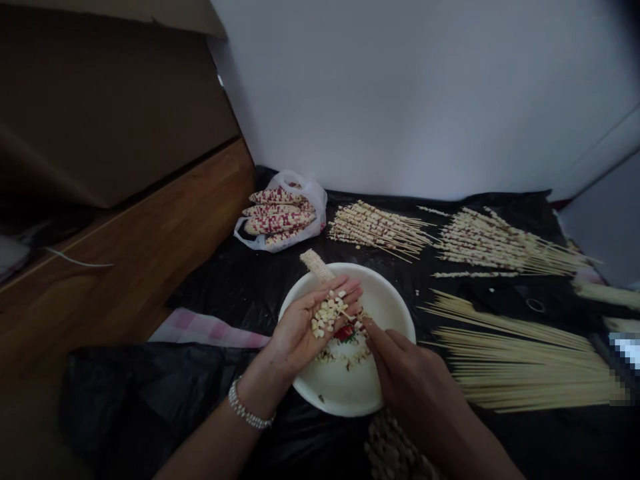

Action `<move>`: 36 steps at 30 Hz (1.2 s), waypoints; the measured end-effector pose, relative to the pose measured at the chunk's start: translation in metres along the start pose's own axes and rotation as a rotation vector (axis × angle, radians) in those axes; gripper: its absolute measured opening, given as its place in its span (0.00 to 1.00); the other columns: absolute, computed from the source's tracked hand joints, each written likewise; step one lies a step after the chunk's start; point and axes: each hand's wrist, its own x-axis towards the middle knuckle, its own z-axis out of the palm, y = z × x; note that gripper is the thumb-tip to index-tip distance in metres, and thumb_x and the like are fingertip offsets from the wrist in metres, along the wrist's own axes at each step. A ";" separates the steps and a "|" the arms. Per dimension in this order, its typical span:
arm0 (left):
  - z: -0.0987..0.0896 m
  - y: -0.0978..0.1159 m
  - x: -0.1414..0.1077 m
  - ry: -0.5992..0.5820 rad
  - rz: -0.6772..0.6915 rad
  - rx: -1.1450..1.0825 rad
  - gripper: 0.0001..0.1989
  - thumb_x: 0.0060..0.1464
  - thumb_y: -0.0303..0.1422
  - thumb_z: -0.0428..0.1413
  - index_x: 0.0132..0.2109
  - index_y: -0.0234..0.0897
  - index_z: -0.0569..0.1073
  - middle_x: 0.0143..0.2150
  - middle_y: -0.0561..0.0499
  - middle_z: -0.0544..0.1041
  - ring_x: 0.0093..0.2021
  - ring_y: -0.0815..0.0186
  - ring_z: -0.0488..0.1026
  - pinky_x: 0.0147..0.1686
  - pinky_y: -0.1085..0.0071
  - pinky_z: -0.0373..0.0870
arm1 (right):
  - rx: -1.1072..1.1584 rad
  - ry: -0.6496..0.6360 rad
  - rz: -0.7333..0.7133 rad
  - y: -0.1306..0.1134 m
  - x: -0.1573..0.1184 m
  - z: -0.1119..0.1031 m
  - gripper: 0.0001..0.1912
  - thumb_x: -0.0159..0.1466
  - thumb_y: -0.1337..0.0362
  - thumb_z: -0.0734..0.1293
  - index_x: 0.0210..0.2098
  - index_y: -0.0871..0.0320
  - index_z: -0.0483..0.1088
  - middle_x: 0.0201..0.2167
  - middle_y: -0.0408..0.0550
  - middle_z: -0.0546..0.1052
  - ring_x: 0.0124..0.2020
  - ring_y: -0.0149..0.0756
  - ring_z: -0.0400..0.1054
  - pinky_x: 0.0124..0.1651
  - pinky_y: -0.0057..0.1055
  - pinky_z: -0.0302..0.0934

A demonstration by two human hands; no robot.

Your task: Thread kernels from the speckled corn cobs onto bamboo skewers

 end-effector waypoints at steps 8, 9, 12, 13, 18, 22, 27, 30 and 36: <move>0.004 0.000 -0.002 0.009 -0.006 0.011 0.27 0.59 0.20 0.44 0.65 0.25 0.58 0.60 0.35 0.71 0.61 0.55 0.67 0.58 0.61 0.66 | -0.032 0.001 -0.021 0.001 0.000 -0.001 0.26 0.60 0.76 0.52 0.55 0.66 0.67 0.27 0.49 0.74 0.19 0.36 0.70 0.19 0.32 0.50; 0.004 0.000 -0.003 0.002 -0.003 0.026 0.27 0.59 0.20 0.44 0.65 0.25 0.59 0.59 0.36 0.71 0.60 0.56 0.67 0.57 0.62 0.66 | -0.040 0.001 -0.031 0.002 0.000 -0.002 0.27 0.60 0.76 0.52 0.55 0.66 0.67 0.27 0.49 0.74 0.19 0.36 0.69 0.19 0.32 0.50; 0.004 -0.001 -0.004 -0.017 0.010 0.089 0.26 0.58 0.21 0.46 0.63 0.24 0.62 0.57 0.36 0.74 0.60 0.55 0.68 0.56 0.62 0.67 | -0.076 0.009 -0.050 0.002 -0.001 -0.004 0.27 0.59 0.77 0.53 0.57 0.65 0.65 0.29 0.49 0.75 0.19 0.34 0.69 0.19 0.31 0.51; 0.003 -0.001 -0.005 -0.021 0.017 0.103 0.25 0.57 0.21 0.47 0.63 0.23 0.62 0.56 0.35 0.74 0.59 0.55 0.68 0.57 0.61 0.67 | -0.091 0.008 -0.053 0.001 -0.002 -0.005 0.28 0.59 0.77 0.53 0.57 0.65 0.65 0.29 0.49 0.75 0.19 0.34 0.69 0.19 0.30 0.51; 0.005 -0.005 -0.005 0.009 0.047 0.119 0.25 0.57 0.21 0.47 0.62 0.23 0.63 0.55 0.34 0.75 0.59 0.54 0.69 0.58 0.59 0.66 | -0.142 0.025 -0.072 -0.005 -0.002 -0.004 0.30 0.55 0.78 0.54 0.57 0.69 0.65 0.27 0.49 0.74 0.17 0.32 0.67 0.18 0.29 0.50; 0.006 -0.006 -0.006 0.015 0.049 0.125 0.25 0.59 0.23 0.48 0.63 0.28 0.62 0.57 0.36 0.73 0.58 0.55 0.70 0.57 0.61 0.67 | -0.152 0.068 -0.063 -0.008 -0.001 -0.002 0.29 0.56 0.78 0.54 0.55 0.69 0.67 0.25 0.48 0.73 0.16 0.32 0.67 0.18 0.30 0.51; 0.002 0.000 -0.003 -0.050 -0.052 0.017 0.24 0.64 0.35 0.45 0.65 0.32 0.60 0.57 0.36 0.73 0.56 0.54 0.72 0.49 0.62 0.73 | -0.116 0.061 -0.043 -0.005 -0.001 -0.001 0.29 0.58 0.77 0.54 0.58 0.66 0.64 0.28 0.48 0.75 0.19 0.31 0.68 0.20 0.27 0.55; 0.000 0.003 0.000 0.008 -0.127 -0.040 0.23 0.65 0.37 0.43 0.62 0.29 0.63 0.50 0.37 0.76 0.49 0.57 0.76 0.41 0.66 0.76 | -0.111 0.094 -0.039 -0.002 -0.001 -0.002 0.28 0.59 0.77 0.53 0.58 0.65 0.64 0.29 0.48 0.76 0.20 0.29 0.67 0.21 0.26 0.57; 0.000 -0.002 0.003 0.075 0.034 -0.004 0.12 0.63 0.31 0.49 0.48 0.29 0.73 0.28 0.51 0.73 0.23 0.76 0.69 0.21 0.84 0.66 | -0.136 0.179 -0.076 0.004 0.001 -0.006 0.25 0.61 0.75 0.54 0.56 0.65 0.65 0.28 0.47 0.75 0.19 0.30 0.67 0.19 0.27 0.56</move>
